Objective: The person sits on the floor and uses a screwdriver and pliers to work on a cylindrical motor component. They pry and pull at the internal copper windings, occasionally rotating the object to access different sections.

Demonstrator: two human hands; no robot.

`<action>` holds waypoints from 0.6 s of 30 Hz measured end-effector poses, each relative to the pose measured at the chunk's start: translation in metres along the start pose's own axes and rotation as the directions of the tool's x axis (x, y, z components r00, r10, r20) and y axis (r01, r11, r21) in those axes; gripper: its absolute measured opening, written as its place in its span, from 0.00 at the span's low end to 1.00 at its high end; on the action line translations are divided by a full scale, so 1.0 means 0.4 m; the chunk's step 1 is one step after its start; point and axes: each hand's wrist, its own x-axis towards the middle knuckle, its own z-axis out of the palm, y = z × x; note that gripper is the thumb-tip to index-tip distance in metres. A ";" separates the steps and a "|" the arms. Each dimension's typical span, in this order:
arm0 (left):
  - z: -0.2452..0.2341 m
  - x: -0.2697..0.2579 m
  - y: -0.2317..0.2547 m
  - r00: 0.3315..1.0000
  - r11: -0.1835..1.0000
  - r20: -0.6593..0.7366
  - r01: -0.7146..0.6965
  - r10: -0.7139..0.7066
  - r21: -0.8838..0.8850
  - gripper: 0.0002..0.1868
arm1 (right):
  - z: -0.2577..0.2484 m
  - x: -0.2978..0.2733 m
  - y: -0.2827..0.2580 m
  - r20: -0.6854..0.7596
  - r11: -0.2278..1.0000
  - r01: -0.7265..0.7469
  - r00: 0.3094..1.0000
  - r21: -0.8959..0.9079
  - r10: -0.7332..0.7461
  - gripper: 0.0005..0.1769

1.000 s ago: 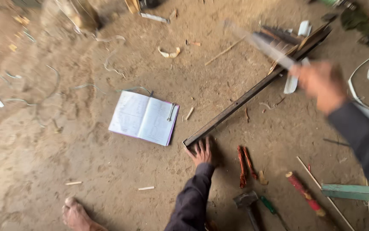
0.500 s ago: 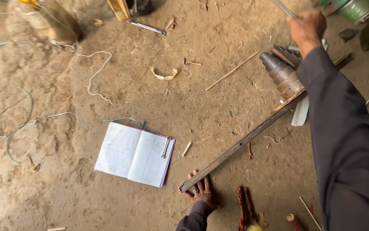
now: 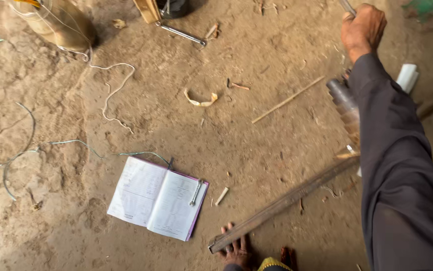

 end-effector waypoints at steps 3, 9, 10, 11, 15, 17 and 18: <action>0.031 0.027 -0.011 0.999 1.000 -0.048 0.008 -0.007 0.028 0.62 | 0.043 0.014 0.035 0.011 0.996 0.085 0.996 -0.027 -0.085 0.11; 0.094 0.065 -0.003 0.877 0.979 -0.475 0.026 0.074 0.201 0.54 | 0.007 0.130 0.042 0.233 0.985 0.117 0.969 -0.125 -0.085 0.24; 0.102 0.064 -0.005 0.742 0.959 -0.657 0.073 0.132 0.275 0.53 | -0.022 0.143 0.044 0.270 0.988 0.103 0.960 -0.118 -0.068 0.23; 0.114 0.055 -0.005 0.586 0.943 -0.788 0.115 0.189 0.312 0.52 | -0.060 0.149 0.051 0.309 0.990 0.086 0.950 -0.109 -0.048 0.23; 0.120 0.028 -0.010 0.935 0.995 -0.350 -0.028 0.061 0.100 0.50 | -0.213 0.097 0.048 0.409 0.999 -0.013 0.912 -0.042 0.028 0.22; 0.094 0.007 -0.009 0.996 1.000 -0.083 -0.018 0.018 0.007 0.52 | -0.292 0.078 0.029 0.433 0.998 -0.064 0.899 -0.020 0.067 0.21; 0.077 -0.008 -0.010 0.998 1.000 -0.065 -0.020 0.021 0.013 0.53 | -0.327 0.075 0.013 0.442 0.996 -0.088 0.893 -0.003 0.080 0.21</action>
